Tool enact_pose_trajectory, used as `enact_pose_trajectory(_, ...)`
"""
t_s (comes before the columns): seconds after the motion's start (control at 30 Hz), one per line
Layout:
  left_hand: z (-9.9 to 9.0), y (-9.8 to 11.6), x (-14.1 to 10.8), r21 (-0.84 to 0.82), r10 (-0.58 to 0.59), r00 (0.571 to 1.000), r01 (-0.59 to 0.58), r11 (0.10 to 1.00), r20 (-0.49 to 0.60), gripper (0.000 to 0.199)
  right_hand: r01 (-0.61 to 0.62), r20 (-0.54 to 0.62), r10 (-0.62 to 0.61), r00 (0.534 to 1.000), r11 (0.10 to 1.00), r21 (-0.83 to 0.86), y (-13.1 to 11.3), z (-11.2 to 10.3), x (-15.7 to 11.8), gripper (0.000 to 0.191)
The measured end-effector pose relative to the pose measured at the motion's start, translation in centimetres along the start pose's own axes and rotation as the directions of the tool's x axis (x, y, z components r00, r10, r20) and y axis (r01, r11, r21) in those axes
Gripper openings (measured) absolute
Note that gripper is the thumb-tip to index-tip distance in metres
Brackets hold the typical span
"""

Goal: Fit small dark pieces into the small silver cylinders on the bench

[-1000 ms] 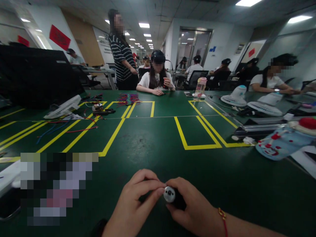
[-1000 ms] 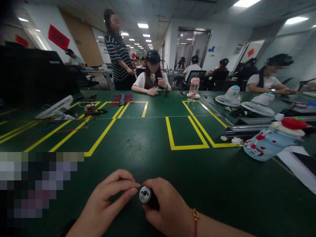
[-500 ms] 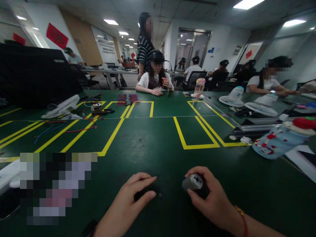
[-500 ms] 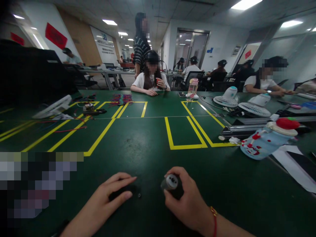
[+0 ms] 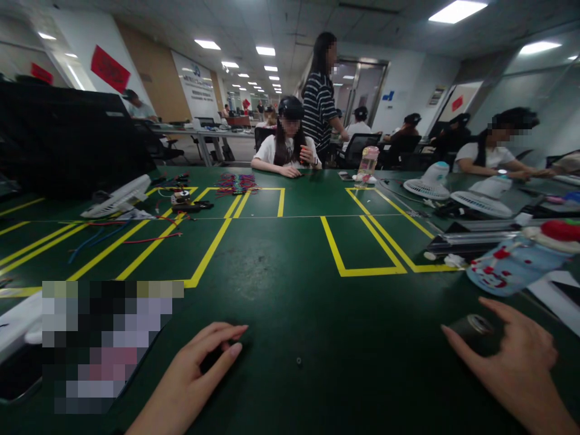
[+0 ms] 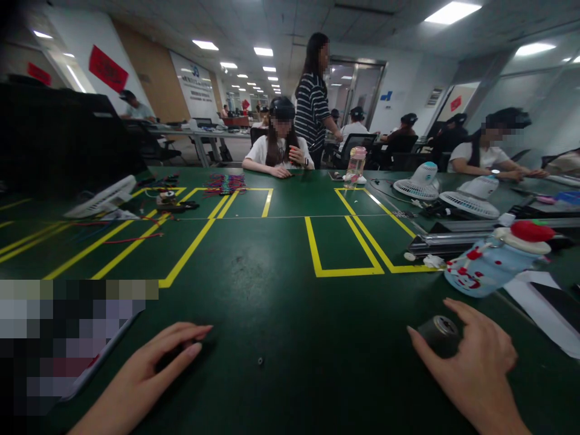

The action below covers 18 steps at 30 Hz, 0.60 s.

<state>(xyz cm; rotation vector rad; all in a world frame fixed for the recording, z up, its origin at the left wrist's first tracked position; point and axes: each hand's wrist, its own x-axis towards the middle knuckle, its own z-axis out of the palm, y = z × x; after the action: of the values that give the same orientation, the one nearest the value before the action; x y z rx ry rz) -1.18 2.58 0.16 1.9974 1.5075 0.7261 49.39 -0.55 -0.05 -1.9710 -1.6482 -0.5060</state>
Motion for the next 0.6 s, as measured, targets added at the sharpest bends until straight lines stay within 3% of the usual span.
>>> enact_pose_trajectory(0.03,0.0,0.1,0.0,0.003,0.000,1.000,0.000,1.000,0.003,0.027,0.105,-0.036,-0.105,0.994,0.994,0.011,-2.2,-0.2,0.0,0.067)
enact_pose_trajectory(0.1,0.0,0.2,0.1,0.012,-0.001,1.000,0.001,1.000,0.004,0.027,0.333,0.027,-0.341,0.940,0.929,0.160,-7.3,-0.5,0.0,0.061)
enact_pose_trajectory(0.17,0.0,0.2,0.2,0.026,0.005,1.000,-0.005,1.000,0.012,0.027,0.460,0.188,-0.555,0.810,0.802,0.381,-12.7,-0.4,-0.2,0.053)
enact_pose_trajectory(0.27,0.0,0.2,0.1,0.037,0.017,0.999,-0.018,0.999,0.029,0.026,0.417,0.351,-0.715,0.605,0.659,0.626,-19.4,0.8,-0.8,0.047)
enact_pose_trajectory(0.37,0.1,0.2,0.0,0.028,0.032,0.999,-0.033,0.999,0.037,0.026,0.393,0.353,-0.780,0.516,0.582,0.712,-22.7,1.9,-1.2,0.018)
enact_pose_trajectory(0.43,0.2,0.1,-0.2,0.017,0.033,0.998,-0.034,0.999,0.048,0.027,0.388,0.346,-0.783,0.517,0.575,0.721,-22.7,1.9,-0.9,0.014)
enact_pose_trajectory(0.47,0.2,0.0,-0.2,0.012,0.031,0.998,-0.031,0.999,0.053,0.027,0.380,0.347,-0.765,0.543,0.592,0.711,-21.9,1.5,-0.6,0.015)
enact_pose_trajectory(0.53,0.2,-0.1,-0.2,0.004,0.024,0.997,-0.024,1.000,0.067,0.026,0.388,0.310,-0.692,0.652,0.656,0.647,-19.2,0.3,0.4,0.017)
enact_pose_trajectory(0.6,0.3,-0.2,-0.2,0.005,0.019,0.997,-0.019,1.000,0.077,0.025,0.415,0.210,-0.569,0.795,0.763,0.496,-14.8,-1.2,1.7,0.016)
